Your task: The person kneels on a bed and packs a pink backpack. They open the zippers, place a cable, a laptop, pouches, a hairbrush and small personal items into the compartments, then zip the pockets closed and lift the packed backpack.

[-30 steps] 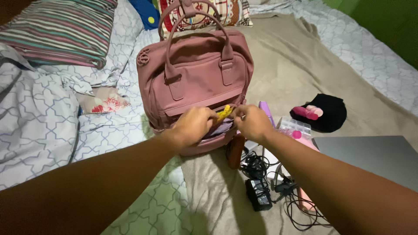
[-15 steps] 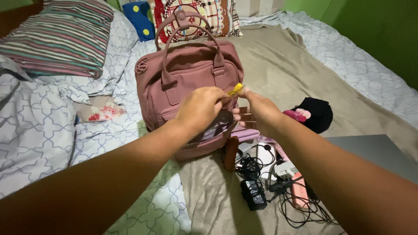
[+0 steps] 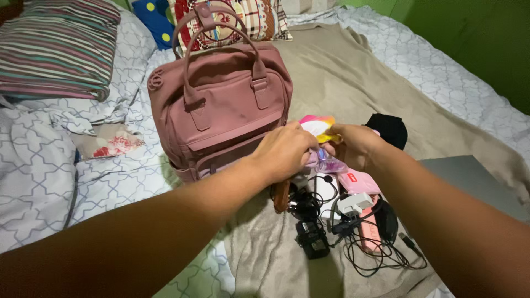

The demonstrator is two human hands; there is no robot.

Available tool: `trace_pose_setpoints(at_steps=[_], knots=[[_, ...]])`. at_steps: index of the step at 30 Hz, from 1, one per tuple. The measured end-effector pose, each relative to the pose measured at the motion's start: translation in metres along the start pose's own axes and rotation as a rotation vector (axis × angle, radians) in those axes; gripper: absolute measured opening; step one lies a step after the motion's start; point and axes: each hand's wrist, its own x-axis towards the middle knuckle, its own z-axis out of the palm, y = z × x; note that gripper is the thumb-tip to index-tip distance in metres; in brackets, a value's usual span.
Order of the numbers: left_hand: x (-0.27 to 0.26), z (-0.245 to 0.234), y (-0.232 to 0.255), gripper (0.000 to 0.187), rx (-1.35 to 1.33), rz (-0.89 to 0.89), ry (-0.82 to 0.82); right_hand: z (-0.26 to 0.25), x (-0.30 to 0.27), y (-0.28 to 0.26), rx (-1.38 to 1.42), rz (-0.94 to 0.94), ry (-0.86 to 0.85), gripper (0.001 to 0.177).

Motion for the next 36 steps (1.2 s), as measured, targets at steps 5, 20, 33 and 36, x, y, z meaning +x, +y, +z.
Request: trace_pose_setpoints(at_steps=[5,20,33,36], knots=[[-0.009,0.007,-0.008,0.021,-0.065,-0.094,-0.069,-0.029,0.018,0.025,0.009,0.042,0.111,0.02],[-0.068,0.0,-0.087,0.027,-0.21,-0.626,-0.082,-0.102,0.11,0.121,0.151,0.208,0.247,0.026],[-0.098,0.016,-0.119,0.026,-0.224,-0.81,-0.211,-0.103,0.134,0.166,0.012,0.373,0.226,0.02],[-0.099,0.017,-0.123,0.026,-0.23,-0.858,-0.259,-0.098,0.133,0.173,0.043,0.354,0.239,0.023]])
